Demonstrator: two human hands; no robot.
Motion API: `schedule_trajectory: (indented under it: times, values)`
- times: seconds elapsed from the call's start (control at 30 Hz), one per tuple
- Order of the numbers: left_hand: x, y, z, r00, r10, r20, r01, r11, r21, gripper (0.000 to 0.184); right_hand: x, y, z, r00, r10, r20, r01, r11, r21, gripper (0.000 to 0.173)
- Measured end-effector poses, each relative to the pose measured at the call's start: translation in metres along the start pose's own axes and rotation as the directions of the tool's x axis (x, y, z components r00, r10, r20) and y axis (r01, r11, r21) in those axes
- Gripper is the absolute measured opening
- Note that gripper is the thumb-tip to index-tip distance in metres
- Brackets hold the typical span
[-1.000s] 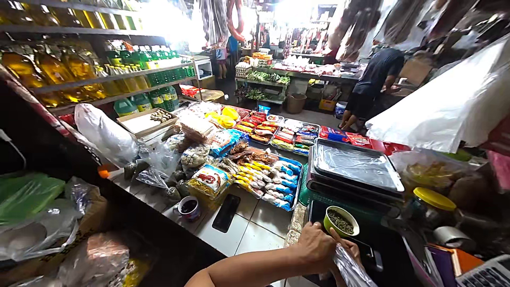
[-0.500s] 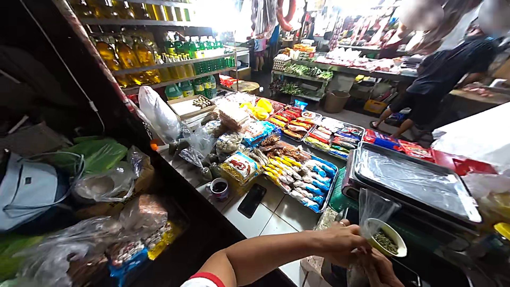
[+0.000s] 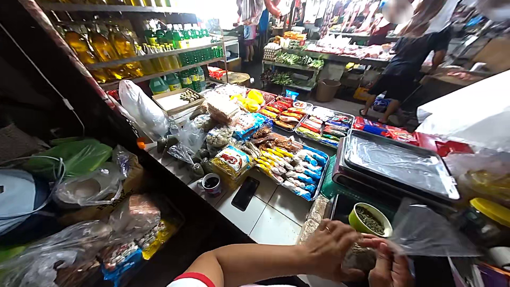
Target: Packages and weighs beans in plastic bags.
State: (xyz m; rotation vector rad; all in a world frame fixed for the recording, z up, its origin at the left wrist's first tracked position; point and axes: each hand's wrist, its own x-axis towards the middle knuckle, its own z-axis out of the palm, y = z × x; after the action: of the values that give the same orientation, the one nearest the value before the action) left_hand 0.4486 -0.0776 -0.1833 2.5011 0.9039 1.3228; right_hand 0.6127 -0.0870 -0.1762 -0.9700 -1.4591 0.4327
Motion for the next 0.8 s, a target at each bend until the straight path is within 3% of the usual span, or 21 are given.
schedule_trajectory:
  times: [0.03,0.07,0.13,0.2,0.27,0.4,0.8]
  values:
    - [0.005,-0.003,0.009,0.983,-0.156,0.092,0.172,0.963,-0.205,0.075,0.001,-0.007,0.003,1.000,0.007,0.000,-0.007,1.000,0.016,0.026]
    - [0.011,-0.007,0.016,0.962,-0.232,0.140,0.268,0.892,-0.364,0.082,0.002,-0.017,0.007,1.000,0.018,-0.011,-0.018,0.999,0.026,0.028]
    - [0.025,-0.011,0.022,0.963,-0.213,0.167,0.269,0.818,-0.509,0.066,0.007,-0.035,0.014,0.999,0.022,-0.037,-0.021,0.999,0.029,0.028]
    - [0.033,-0.008,0.018,0.972,-0.134,0.194,0.218,0.825,-0.521,0.046,0.015,-0.049,0.011,0.999,0.012,-0.045,-0.010,0.999,0.043,0.027]
    - [0.039,-0.005,0.014,0.981,-0.064,0.182,0.151,0.843,-0.517,0.036,0.024,-0.061,0.006,1.000,0.010,-0.015,-0.009,0.998,0.065,0.026]
    - [0.047,0.008,-0.004,0.971,-0.023,0.240,0.146,0.849,-0.508,0.044,0.035,-0.087,0.011,0.999,0.049,0.018,-0.050,0.995,0.083,0.023]
    - [0.057,0.016,-0.014,0.963,-0.094,0.253,0.213,0.842,-0.495,0.029,0.047,-0.091,0.018,1.000,-0.004,0.021,0.002,0.996,0.085,0.024]
